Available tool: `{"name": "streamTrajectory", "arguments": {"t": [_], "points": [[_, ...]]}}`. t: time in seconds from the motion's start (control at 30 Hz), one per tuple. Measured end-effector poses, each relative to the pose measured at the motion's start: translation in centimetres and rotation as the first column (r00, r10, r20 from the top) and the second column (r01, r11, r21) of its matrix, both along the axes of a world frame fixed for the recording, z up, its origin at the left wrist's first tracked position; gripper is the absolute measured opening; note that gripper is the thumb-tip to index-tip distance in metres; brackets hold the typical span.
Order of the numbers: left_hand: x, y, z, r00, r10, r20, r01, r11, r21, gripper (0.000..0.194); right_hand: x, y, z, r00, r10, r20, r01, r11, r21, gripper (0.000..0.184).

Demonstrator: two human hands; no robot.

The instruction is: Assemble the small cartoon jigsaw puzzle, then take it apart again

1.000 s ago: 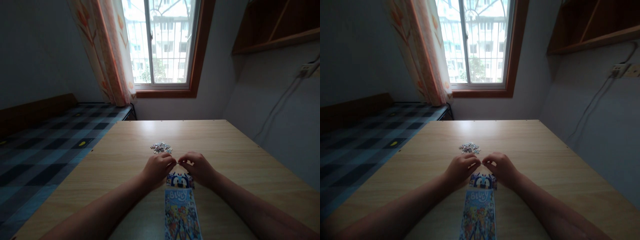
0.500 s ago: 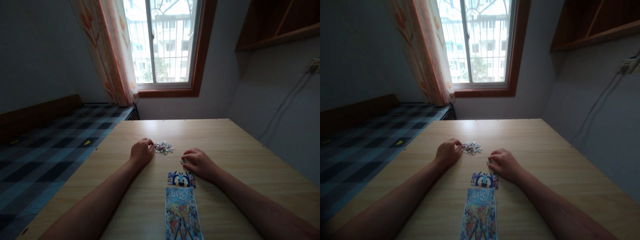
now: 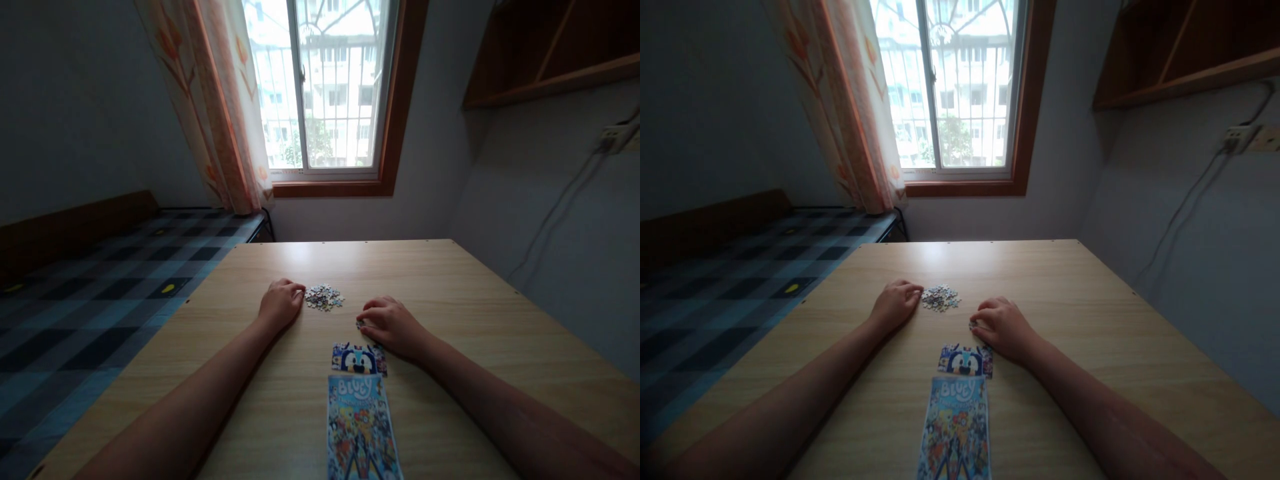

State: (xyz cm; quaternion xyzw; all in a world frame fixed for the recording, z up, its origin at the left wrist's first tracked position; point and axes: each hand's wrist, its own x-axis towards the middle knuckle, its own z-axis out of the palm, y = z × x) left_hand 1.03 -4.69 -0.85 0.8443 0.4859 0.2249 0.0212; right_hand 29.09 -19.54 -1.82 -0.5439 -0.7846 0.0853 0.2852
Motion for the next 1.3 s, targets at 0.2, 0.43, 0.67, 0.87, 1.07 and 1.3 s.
{"name": "streamTrajectory", "arguments": {"t": [0.2,0.43,0.67,0.87,1.07,1.3], "points": [[0.1,-0.2,0.3,0.999,0.005,0.042,-0.004,0.999,-0.033,0.027,-0.2,0.1,0.0,0.999,-0.008,-0.045,0.008,1.000,0.001,0.012],[0.0,-0.2,0.5,0.996,0.003,0.089,0.003,0.998,-0.068,0.025,0.0,0.1,-0.3,0.995,0.006,-0.103,0.001,0.998,0.069,0.026],[0.0,-0.1,0.3,0.993,0.035,0.112,-0.030,0.998,-0.053,0.030,-0.4,0.3,-0.8,0.995,0.012,0.098,-0.004,0.997,-0.078,0.045],[0.8,-1.2,0.5,0.991,0.012,0.130,-0.015,1.000,0.016,0.027,-0.5,0.6,-0.9,0.996,-0.017,0.091,0.031,0.988,-0.154,0.054],[1.4,-2.1,0.5,0.996,0.077,0.045,-0.074,0.996,-0.058,0.029,-0.8,0.7,-0.6,0.992,-0.008,0.126,0.033,0.980,-0.198,0.055],[1.2,-1.2,-0.7,0.988,0.153,-0.014,-0.154,0.987,-0.037,0.035,-0.9,1.0,-0.7,0.987,0.021,0.158,0.018,0.970,-0.243,0.055]]}}
